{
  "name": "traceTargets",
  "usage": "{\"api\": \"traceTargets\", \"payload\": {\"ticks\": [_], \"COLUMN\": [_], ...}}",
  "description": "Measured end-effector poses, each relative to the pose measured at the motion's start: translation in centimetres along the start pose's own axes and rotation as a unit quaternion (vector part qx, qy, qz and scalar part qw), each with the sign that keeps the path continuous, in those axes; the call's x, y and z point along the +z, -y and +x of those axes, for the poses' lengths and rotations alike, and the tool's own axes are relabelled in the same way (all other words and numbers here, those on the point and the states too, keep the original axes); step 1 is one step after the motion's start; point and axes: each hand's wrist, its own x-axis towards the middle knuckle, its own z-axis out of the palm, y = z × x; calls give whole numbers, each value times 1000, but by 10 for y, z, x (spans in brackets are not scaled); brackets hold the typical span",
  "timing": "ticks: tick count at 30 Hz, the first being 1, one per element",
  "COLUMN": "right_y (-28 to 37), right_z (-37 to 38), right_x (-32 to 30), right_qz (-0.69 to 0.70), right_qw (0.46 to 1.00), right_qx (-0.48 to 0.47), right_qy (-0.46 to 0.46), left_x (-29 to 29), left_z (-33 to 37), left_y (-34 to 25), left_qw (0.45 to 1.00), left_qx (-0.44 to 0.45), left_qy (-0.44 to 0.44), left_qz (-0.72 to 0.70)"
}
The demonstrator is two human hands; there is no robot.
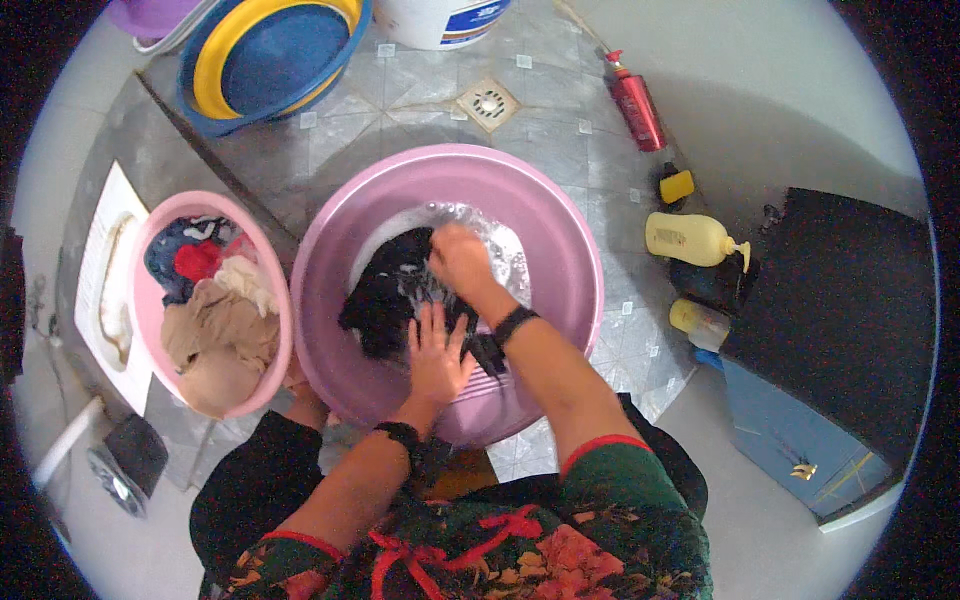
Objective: The person washes black and tan clothing in a purple basin filled with soapy water using a washboard, then squeezes the water out and places the items into a smaller pink basin.
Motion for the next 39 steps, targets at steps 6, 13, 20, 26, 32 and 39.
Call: {"api": "traceTargets", "payload": {"ticks": [6, 13, 20, 26, 32, 39], "right_y": [20, -24, 51, -34, 26, -39], "right_z": [-57, 35, -64, 34, -64, 30], "right_x": [8, 21, -6, 29, 8, 24], "right_qz": [4, -84, -61, -108, -40, -157], "right_qw": [981, 989, 961, 987, 977, 986], "right_qx": [-115, 6, -71, -28, -185, -25], "right_qy": [153, -118, 261, -118, 98, -50], "left_x": [7, -12, 12, -3, 0, -8], "left_z": [-5, 9, -14, 10, -6, 11], "left_y": [8, -7, 14, -5, 5, -7], "left_qw": [997, 999, 992, 1000, 997, 999], "left_qx": [-25, -8, -49, 9, -31, -8], "left_qy": [74, 40, 111, 22, 76, 50], "left_qz": [21, 4, 35, -5, -2, -8]}}
